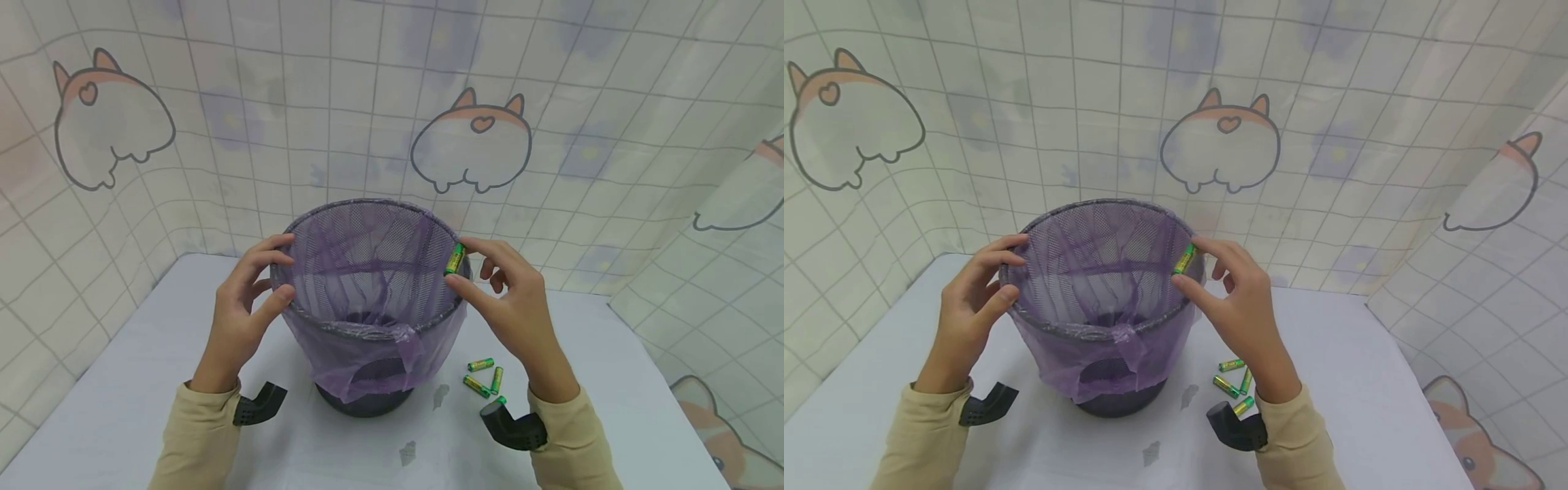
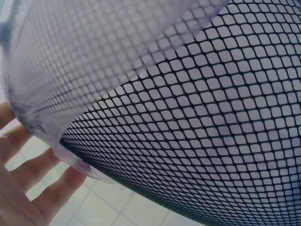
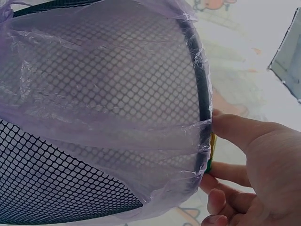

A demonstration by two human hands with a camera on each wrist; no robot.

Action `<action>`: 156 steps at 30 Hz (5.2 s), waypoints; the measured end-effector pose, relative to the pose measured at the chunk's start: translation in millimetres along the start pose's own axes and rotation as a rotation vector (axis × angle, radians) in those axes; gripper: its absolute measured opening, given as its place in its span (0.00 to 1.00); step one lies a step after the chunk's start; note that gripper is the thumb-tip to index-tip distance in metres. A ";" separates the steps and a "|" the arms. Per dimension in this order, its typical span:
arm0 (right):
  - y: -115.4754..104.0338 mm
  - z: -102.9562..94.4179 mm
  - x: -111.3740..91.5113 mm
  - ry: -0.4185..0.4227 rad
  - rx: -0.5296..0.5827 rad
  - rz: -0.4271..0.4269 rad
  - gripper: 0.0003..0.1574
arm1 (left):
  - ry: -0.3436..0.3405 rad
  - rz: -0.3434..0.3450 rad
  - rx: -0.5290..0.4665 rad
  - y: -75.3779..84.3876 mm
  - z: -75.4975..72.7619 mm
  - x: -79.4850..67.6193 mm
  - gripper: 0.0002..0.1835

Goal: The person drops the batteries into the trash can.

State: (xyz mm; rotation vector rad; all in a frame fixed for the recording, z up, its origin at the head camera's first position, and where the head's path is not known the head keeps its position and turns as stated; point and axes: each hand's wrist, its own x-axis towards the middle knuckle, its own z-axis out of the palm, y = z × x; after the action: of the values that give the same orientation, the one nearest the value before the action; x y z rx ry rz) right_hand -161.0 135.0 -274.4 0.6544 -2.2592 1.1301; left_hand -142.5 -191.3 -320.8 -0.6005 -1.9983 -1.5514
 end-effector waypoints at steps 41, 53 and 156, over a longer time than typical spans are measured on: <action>-3.4 10.7 5.1 -0.045 0.011 -0.021 0.33 | -0.006 -0.002 0.034 -0.3 -0.8 -0.5 0.17; -1.0 4.2 3.3 -0.021 -0.002 -0.040 0.31 | -0.008 0.012 0.025 -2.1 -0.5 -0.2 0.17; 20.9 -29.1 -38.3 0.037 -0.127 0.080 0.29 | -0.005 -0.004 0.010 -0.7 -0.1 0.2 0.16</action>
State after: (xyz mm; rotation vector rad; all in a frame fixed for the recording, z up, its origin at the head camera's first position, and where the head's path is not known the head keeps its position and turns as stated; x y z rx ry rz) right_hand -138.7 177.3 -296.0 0.4928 -2.3218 1.0168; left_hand -143.1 -191.6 -321.2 -0.5976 -2.0112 -1.5422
